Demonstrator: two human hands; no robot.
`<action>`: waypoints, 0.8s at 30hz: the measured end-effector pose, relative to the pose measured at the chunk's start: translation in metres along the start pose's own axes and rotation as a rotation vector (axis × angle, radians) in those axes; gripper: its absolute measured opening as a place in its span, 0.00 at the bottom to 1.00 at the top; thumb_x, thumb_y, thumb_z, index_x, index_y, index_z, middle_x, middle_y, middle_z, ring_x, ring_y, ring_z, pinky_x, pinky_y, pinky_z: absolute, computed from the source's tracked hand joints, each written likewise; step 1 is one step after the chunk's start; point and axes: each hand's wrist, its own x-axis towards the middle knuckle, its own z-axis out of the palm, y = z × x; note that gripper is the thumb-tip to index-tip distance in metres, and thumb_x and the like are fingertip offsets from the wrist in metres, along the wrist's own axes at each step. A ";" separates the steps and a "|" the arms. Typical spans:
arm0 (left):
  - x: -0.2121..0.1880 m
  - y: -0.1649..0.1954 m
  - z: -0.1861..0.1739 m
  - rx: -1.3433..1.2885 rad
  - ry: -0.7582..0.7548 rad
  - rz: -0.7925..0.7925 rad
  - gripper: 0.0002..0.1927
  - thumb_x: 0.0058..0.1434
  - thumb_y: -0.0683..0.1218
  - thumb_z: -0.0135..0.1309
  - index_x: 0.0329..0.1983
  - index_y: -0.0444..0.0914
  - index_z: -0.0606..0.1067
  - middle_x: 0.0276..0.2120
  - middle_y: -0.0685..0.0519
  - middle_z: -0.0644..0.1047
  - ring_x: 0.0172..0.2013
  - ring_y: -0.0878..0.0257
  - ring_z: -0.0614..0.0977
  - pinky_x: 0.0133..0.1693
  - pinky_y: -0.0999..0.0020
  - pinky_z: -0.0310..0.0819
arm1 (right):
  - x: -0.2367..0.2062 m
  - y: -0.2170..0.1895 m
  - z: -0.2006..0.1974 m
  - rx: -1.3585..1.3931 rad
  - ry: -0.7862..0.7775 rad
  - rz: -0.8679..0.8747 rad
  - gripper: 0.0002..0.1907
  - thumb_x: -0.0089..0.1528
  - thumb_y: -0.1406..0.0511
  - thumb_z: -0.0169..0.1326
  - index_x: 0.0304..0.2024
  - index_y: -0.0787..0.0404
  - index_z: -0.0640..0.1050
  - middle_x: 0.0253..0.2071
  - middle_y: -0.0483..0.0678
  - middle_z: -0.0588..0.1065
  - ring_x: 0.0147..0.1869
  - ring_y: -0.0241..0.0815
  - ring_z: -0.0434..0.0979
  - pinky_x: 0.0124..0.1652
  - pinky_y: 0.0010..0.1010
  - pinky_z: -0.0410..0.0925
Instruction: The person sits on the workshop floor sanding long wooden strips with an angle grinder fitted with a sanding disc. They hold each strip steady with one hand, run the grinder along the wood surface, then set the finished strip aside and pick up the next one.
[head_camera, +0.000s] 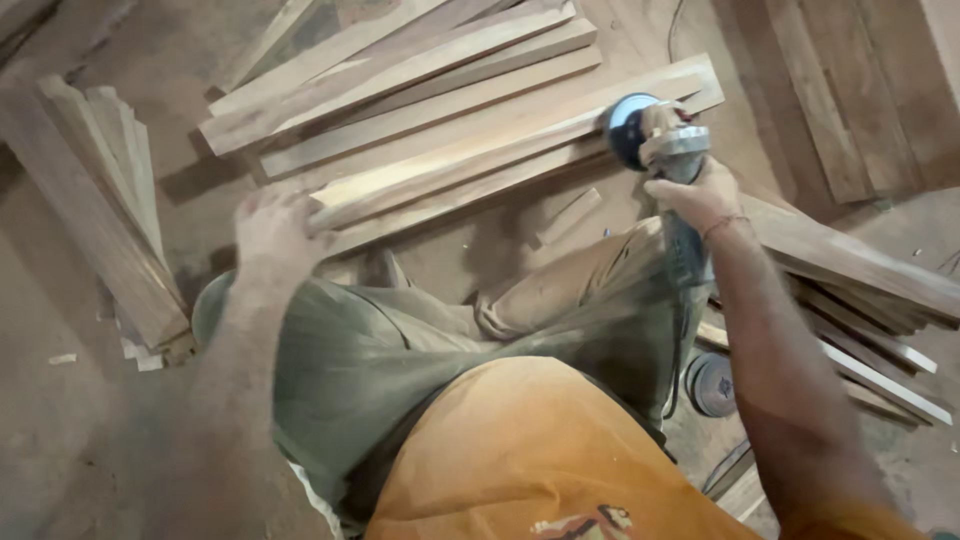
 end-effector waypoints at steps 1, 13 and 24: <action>-0.002 -0.007 -0.008 0.053 -0.013 -0.010 0.27 0.51 0.59 0.67 0.52 0.45 0.81 0.50 0.52 0.80 0.58 0.54 0.76 0.60 0.47 0.62 | -0.007 -0.005 0.006 0.022 -0.026 -0.032 0.28 0.50 0.56 0.70 0.48 0.64 0.82 0.42 0.49 0.82 0.45 0.39 0.82 0.45 0.34 0.74; 0.006 0.037 0.008 -0.274 0.111 0.028 0.28 0.46 0.53 0.71 0.49 0.39 0.80 0.52 0.44 0.78 0.58 0.42 0.75 0.59 0.51 0.67 | -0.091 -0.131 0.105 -0.388 -0.289 -0.256 0.35 0.53 0.48 0.67 0.52 0.63 0.74 0.41 0.64 0.79 0.49 0.65 0.79 0.46 0.51 0.71; 0.025 0.029 0.042 -0.385 0.150 0.028 0.19 0.50 0.51 0.70 0.43 0.40 0.80 0.45 0.46 0.80 0.52 0.44 0.78 0.65 0.43 0.63 | -0.010 -0.055 0.039 -0.337 -0.148 -0.136 0.39 0.50 0.48 0.68 0.59 0.60 0.75 0.46 0.61 0.79 0.51 0.60 0.80 0.49 0.44 0.72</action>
